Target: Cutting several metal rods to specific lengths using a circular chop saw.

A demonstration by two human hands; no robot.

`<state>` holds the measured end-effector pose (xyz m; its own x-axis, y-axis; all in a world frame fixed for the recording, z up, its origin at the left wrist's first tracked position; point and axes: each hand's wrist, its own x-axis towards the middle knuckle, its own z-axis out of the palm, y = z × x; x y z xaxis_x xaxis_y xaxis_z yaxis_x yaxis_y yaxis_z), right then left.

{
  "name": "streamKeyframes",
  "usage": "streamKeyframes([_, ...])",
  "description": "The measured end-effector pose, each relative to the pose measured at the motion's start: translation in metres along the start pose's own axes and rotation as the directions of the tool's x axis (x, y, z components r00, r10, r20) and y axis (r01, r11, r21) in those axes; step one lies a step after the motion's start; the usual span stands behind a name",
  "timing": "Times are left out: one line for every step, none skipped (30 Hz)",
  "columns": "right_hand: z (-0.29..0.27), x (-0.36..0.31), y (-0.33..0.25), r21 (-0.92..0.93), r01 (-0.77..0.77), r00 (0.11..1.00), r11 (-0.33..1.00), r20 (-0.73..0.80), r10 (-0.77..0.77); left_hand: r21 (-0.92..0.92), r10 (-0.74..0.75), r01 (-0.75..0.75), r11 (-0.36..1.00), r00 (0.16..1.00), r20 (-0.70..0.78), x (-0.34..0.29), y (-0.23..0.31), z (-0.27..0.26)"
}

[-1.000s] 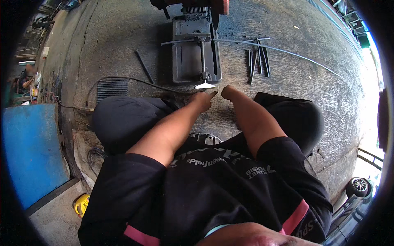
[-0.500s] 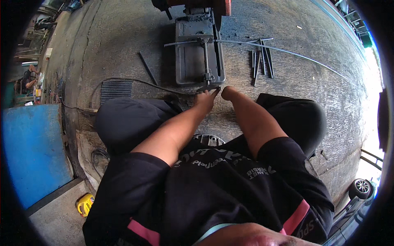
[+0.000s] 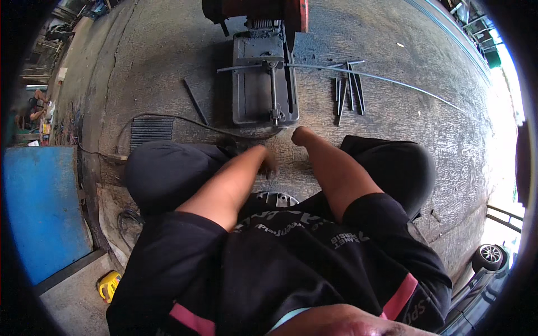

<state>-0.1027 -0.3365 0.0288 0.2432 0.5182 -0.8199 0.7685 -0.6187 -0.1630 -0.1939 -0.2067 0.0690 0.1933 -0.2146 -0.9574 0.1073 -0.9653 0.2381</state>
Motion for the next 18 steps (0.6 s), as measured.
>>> streamKeyframes([0.007, 0.002, 0.011, -0.018, -0.024, 0.999, 1.0, -0.026, 0.024, 0.01, 0.016, -0.017, 1.0, 0.998, 0.066, -0.003, 0.009, 0.002])
streamKeyframes([0.017, 0.005, 0.015, -0.032, -0.042, 0.998, 0.999, -0.051, 0.04, 0.017, 0.025, -0.028, 0.999, 0.99, 0.139, -0.005, 0.012, 0.007])
streamKeyframes([0.022, 0.01, 0.022, -0.023, -0.048, 0.998, 0.999, -0.05, 0.047, 0.027, 0.028, -0.032, 0.999, 0.989, 0.143, -0.003, 0.02, 0.001])
streamKeyframes([0.021, 0.012, 0.026, -0.033, -0.026, 0.997, 0.999, -0.068, 0.024, 0.042, 0.011, -0.013, 0.999, 0.999, 0.036, 0.002, 0.029, -0.005])
streamKeyframes([0.021, 0.014, 0.029, -0.044, -0.005, 0.996, 0.999, -0.086, 0.001, 0.054, -0.004, 0.008, 0.998, 0.997, -0.072, 0.005, 0.035, -0.007])
streamKeyframes([0.022, 0.016, 0.029, -0.003, -0.034, 0.999, 0.999, -0.005, 0.034, 0.054, -0.004, 0.008, 0.998, 0.997, -0.071, 0.004, 0.034, -0.001])
streamKeyframes([0.021, 0.015, 0.027, -0.004, -0.026, 1.0, 1.0, -0.003, 0.026, 0.079, 0.11, -0.088, 0.993, 0.933, -0.343, 0.006, 0.029, 0.006])
streamKeyframes([0.021, 0.013, 0.025, -0.021, -0.018, 0.999, 1.0, -0.034, 0.018, 0.13, 0.215, -0.171, 0.977, 0.782, -0.585, 0.007, 0.025, 0.012])
streamKeyframes([0.02, 0.011, 0.022, -0.039, -0.011, 0.998, 0.999, -0.066, 0.008, 0.125, 0.208, -0.167, 0.978, 0.784, -0.585, 0.01, 0.022, 0.014])
streamKeyframes([0.018, 0.009, 0.018, -0.039, -0.003, 0.998, 0.999, -0.059, 0.0, 0.101, 0.163, -0.128, 0.987, 0.785, -0.598, -0.002, 0.026, 0.01])
streamKeyframes([0.014, 0.005, 0.015, 0.054, -0.057, 0.995, 0.997, -0.075, 0.061, 0.079, 0.117, -0.087, 0.993, 0.782, -0.613, -0.013, 0.028, 0.007])
streamKeyframes([0.009, 0.002, 0.01, 0.148, -0.109, 0.989, 0.983, -0.085, 0.123, 0.074, 0.111, -0.083, 0.994, 0.784, -0.611, -0.02, 0.029, 0.006])
streamKeyframes([0.01, 0.004, 0.012, 0.15, -0.11, 0.989, 0.983, -0.087, 0.124, 0.097, 0.089, -0.037, 0.995, 0.784, -0.615, -0.027, 0.031, 0.004])
streamKeyframes([0.009, 0.006, 0.014, 0.104, -0.082, 0.993, 0.991, -0.07, 0.09, 0.118, 0.065, 0.011, 0.993, 0.783, -0.619, -0.031, 0.033, 0.004])
streamKeyframes([0.01, 0.008, 0.015, 0.059, -0.053, 0.997, 0.997, -0.052, 0.056, 0.119, 0.065, 0.012, 0.993, 0.783, -0.619, -0.03, 0.034, 0.005])
streamKeyframes([0.012, 0.011, 0.017, 0.057, -0.051, 0.997, 0.997, -0.054, 0.054, 0.095, 0.004, 0.074, 0.993, 0.767, -0.641, -0.029, 0.035, 0.007])
streamKeyframes([0.014, 0.014, 0.018, 0.072, -0.066, 0.996, 0.995, -0.056, 0.07, 0.069, -0.056, 0.135, 0.988, 0.748, -0.662, -0.028, 0.035, 0.007])
streamKeyframes([0.016, 0.017, 0.02, 0.087, -0.082, 0.995, 0.993, -0.056, 0.087, 0.069, -0.057, 0.137, 0.988, 0.746, -0.663, -0.027, 0.034, 0.007])
